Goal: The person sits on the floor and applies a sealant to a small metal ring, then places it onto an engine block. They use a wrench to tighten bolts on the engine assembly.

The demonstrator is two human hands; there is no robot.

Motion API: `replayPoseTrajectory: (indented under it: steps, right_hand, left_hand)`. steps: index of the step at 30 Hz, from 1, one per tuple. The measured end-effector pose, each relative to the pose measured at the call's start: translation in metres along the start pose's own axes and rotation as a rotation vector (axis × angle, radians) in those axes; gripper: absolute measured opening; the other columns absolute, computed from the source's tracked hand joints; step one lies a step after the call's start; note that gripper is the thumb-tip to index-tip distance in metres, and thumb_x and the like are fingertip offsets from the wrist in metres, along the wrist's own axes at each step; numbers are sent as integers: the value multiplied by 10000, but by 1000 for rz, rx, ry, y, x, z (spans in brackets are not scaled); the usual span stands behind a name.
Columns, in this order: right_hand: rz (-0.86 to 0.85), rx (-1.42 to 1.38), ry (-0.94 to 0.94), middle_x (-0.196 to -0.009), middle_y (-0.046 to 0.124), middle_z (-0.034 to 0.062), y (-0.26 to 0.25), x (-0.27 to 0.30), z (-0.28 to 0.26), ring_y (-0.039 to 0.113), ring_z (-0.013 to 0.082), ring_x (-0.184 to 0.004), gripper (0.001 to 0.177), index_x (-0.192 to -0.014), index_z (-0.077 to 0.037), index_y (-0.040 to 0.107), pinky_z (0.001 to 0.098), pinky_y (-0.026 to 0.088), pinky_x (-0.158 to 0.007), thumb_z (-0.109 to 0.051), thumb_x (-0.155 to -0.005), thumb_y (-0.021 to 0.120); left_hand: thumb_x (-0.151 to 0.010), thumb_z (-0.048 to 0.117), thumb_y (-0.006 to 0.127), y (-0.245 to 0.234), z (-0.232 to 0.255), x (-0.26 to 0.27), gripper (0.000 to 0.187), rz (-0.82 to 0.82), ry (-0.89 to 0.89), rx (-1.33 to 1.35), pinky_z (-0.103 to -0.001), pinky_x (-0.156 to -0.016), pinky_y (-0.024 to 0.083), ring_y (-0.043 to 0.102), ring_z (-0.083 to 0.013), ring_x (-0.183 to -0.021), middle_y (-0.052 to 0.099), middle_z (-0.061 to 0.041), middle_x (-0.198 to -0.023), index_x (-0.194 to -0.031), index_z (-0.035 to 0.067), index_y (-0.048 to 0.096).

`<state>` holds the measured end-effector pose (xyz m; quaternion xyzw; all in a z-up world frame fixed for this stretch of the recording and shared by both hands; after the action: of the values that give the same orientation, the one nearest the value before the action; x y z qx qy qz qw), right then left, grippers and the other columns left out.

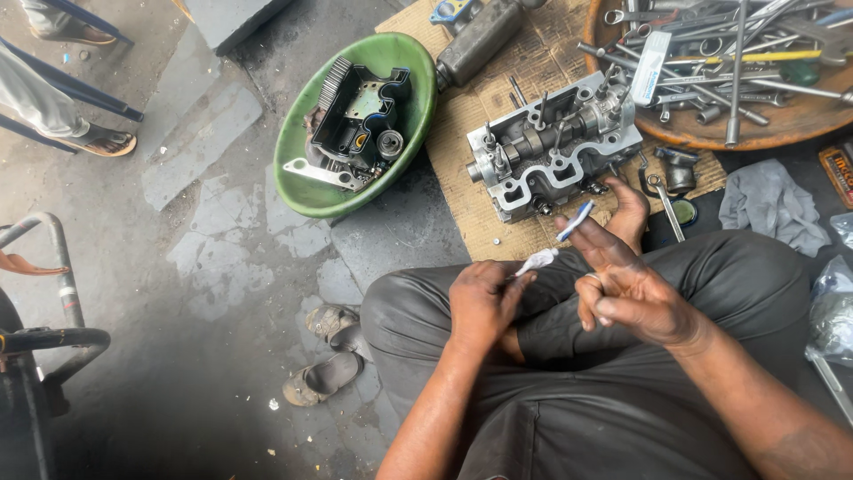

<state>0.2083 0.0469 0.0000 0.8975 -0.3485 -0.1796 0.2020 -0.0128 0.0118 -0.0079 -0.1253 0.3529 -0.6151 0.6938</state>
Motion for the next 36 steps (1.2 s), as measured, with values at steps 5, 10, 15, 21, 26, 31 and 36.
replayPoseTrajectory:
  steps: [5,10,15,21,26,31,36]
  right_hand:
    - [117,1394,-115,-1497,496,101,-1,5,-10,670,252,-845,823,-1513,-251,373,339,570,-738,-106,-789,735]
    - [-18,1904,37,-1519,518,42,8,6,-16,699,260,-817,796,-1470,-242,499,372,587,-767,-93,-716,706]
    - [-237,2222,156,-1607,458,14,27,1,-14,684,139,-822,765,-1543,-188,456,333,552,-664,-138,-796,613]
    - [-398,2429,324,-1635,389,-17,48,-6,-12,640,161,-806,730,-1585,-171,365,303,532,-722,-215,-878,545]
    - [-545,2485,443,-1664,313,57,56,-8,-10,638,194,-861,729,-1604,-105,298,362,532,-745,-226,-917,511]
    - [-561,2525,387,-1667,274,82,61,-6,-12,639,226,-907,732,-1593,-91,292,450,532,-854,-262,-912,497]
    - [-558,2432,469,-1687,246,86,60,-6,-11,629,234,-907,711,-1602,-71,287,425,520,-804,-232,-942,493]
  left_hand:
    - [-856,109,824,-7,-28,4,206,77,-413,547,-249,-771,554,680,-115,-836,750,-59,-930,-1031,46,736]
    - [-819,87,865,-38,-40,2,205,71,-370,537,-263,-791,556,684,-119,-885,731,-51,-974,-991,18,778]
    - [-815,73,882,-50,-17,-4,197,12,-157,508,-274,-779,567,696,-129,-881,720,-75,-975,-966,17,769]
    - [-884,62,827,-50,9,-14,151,80,-117,466,-272,-814,597,747,-157,-918,793,-103,-1041,-1004,36,739]
    - [-881,72,807,-50,19,-21,140,-30,-78,348,-281,-763,625,776,-167,-896,779,-95,-1007,-997,43,734]
    - [-882,80,801,-50,25,-27,106,-96,-46,289,-298,-745,616,775,-179,-864,781,-76,-970,-965,57,740]
    - [-860,84,816,-46,31,-29,112,-97,93,197,-331,-773,577,745,-222,-849,776,-60,-942,-936,80,733]
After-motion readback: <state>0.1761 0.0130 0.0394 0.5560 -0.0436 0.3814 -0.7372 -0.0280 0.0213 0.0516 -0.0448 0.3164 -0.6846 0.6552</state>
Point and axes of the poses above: each hand's wrist, its own x-axis away from the middle knuckle, its own y-axis out of the palm, z = x × y, the point moved 2 cm from there along -x, towards the middle knuckle
